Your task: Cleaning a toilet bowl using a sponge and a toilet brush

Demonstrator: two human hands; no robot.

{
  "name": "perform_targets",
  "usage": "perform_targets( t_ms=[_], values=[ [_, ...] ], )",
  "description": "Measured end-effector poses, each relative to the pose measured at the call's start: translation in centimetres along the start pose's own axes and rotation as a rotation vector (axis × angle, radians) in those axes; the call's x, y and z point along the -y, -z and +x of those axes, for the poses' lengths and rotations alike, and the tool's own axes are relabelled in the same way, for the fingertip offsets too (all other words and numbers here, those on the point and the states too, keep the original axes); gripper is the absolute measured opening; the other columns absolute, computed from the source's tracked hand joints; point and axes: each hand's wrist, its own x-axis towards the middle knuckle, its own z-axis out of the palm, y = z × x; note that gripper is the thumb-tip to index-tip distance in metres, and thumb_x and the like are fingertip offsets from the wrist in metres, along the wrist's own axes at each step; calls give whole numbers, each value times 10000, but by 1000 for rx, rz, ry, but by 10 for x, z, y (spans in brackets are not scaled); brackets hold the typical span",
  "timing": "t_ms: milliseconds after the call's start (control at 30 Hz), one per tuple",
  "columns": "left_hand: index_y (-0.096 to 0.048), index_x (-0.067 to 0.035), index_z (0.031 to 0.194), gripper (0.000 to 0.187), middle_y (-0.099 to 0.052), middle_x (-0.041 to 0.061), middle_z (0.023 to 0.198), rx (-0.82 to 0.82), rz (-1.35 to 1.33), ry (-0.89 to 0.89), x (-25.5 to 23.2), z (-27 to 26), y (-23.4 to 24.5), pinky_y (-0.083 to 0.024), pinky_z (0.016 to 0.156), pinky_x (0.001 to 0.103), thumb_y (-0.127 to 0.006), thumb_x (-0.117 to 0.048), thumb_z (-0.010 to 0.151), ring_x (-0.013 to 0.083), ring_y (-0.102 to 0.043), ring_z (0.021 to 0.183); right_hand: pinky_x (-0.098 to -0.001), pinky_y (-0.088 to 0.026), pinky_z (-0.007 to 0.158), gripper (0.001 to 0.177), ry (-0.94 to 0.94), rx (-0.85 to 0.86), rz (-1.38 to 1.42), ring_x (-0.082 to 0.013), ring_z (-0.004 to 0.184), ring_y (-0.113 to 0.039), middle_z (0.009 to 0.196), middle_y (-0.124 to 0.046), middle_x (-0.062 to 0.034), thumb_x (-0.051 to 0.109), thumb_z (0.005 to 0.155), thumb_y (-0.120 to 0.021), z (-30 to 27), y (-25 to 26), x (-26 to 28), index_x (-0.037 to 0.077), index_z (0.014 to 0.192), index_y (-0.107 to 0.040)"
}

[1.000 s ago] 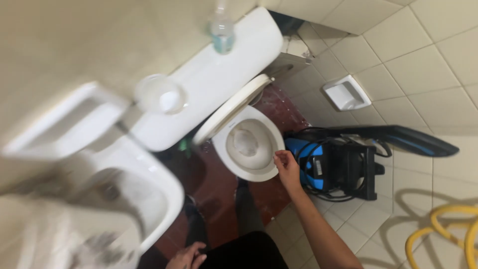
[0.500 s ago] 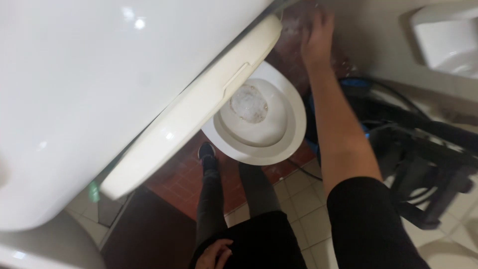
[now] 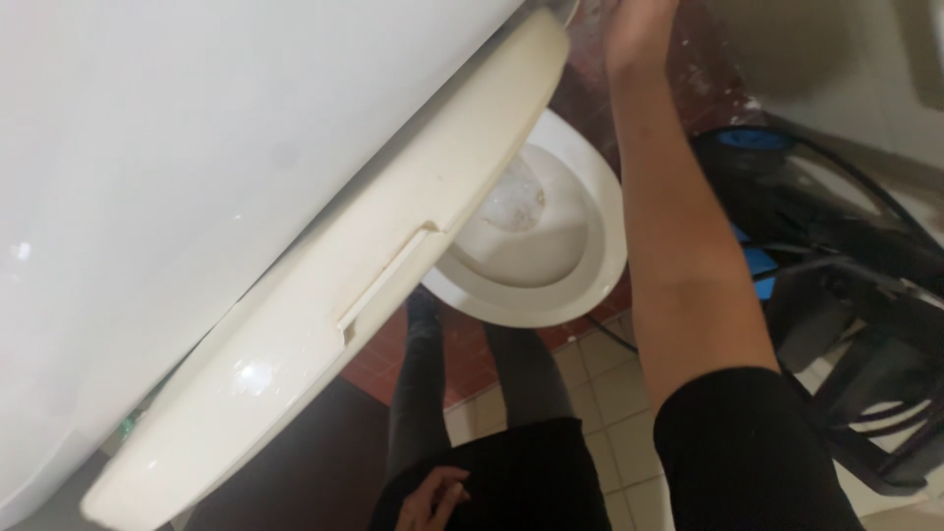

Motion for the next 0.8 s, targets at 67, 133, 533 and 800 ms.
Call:
perform_targets(
  t_ms=[67, 133, 533, 800],
  values=[
    [-778, -320, 1110, 250, -853, -130, 861, -31, -14, -70, 14, 4, 0, -518, 817, 151, -614, -409, 945, -17, -769, 838, -497, -476, 680, 293, 7, -40, -29, -421, 729, -640, 856, -682, -230, 265, 1040, -735, -2, 45, 12, -18, 999, -670],
    [-782, -304, 1093, 241, -863, -96, 834, -60, -32, -136, 10, -1, 6, -548, 816, 167, -619, -390, 938, 8, -802, 830, -494, -484, 651, 310, 14, -59, -48, -415, 694, -651, 824, -698, -224, 281, 1041, -745, 14, 95, 53, -15, 973, -681],
    [-739, -259, 1088, 217, -801, -54, 867, 13, 101, -100, 105, 29, 13, -543, 847, 222, -605, -387, 976, 66, -757, 837, -311, -573, 674, 136, -655, -405, 635, -229, 709, -630, 1096, -482, -66, 212, 1145, -544, -140, 378, 185, 107, 1198, -475],
    [-743, -206, 1089, 252, -789, -7, 827, 15, -30, -195, 185, 56, 19, -554, 832, 244, -581, -368, 984, 98, -727, 793, -292, -596, 718, 168, -986, -344, 421, -178, 718, -700, 1009, -658, -77, 279, 1137, -541, -272, 435, 253, 123, 1076, -519]
  ],
)
